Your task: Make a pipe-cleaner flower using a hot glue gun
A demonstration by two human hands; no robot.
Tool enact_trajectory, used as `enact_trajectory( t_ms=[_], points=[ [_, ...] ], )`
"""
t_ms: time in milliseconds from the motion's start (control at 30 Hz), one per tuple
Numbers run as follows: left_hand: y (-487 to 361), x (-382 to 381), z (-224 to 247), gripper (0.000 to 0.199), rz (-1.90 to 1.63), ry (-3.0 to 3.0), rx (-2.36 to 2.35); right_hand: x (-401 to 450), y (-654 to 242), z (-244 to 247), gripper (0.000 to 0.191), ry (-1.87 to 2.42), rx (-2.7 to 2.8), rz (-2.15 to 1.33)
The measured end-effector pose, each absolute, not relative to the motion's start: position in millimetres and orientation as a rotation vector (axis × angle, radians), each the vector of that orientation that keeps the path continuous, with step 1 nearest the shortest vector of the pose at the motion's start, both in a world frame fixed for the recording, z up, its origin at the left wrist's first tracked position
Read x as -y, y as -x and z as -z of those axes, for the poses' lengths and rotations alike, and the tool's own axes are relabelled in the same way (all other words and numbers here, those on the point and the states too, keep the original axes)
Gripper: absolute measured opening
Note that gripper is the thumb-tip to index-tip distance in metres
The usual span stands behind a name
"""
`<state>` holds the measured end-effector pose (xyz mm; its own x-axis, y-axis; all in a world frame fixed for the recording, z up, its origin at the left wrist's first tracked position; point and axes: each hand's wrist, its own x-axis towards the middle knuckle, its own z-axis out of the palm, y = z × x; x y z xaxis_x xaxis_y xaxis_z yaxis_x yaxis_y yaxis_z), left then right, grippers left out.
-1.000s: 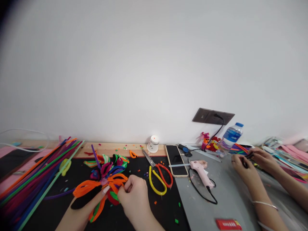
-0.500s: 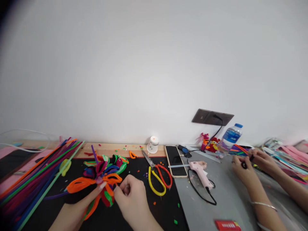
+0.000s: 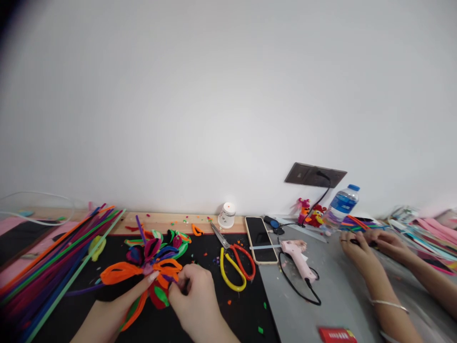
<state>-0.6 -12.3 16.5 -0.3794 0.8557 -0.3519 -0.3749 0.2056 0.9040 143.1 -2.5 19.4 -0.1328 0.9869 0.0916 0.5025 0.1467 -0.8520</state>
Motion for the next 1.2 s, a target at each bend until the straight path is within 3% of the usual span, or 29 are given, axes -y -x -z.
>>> enact_trajectory(
  t_ms=[400, 600, 800, 1200],
  points=[
    [-1.1, 11.7, -20.2, 0.041, -1.447, -0.443, -1.377, 0.2, -147.7, -21.0, 0.021, 1.424, 1.723, -0.969],
    [2.1, 10.8, -20.3, 0.043, -1.345, -0.505, -1.266, -4.4, -153.6, -23.0, 0.034, 1.38, 1.74, -0.834],
    [2.5, 10.6, -18.1, 0.048, -1.403, -0.507, -1.19, -8.4, -160.4, -20.2, 0.034, 1.339, 1.757, -0.6],
    [4.1, 14.6, -26.9, 0.051, -1.26, -0.566, -1.097, -7.3, -161.3, -10.6, 0.039, 1.215, 1.708, -0.546]
  ],
)
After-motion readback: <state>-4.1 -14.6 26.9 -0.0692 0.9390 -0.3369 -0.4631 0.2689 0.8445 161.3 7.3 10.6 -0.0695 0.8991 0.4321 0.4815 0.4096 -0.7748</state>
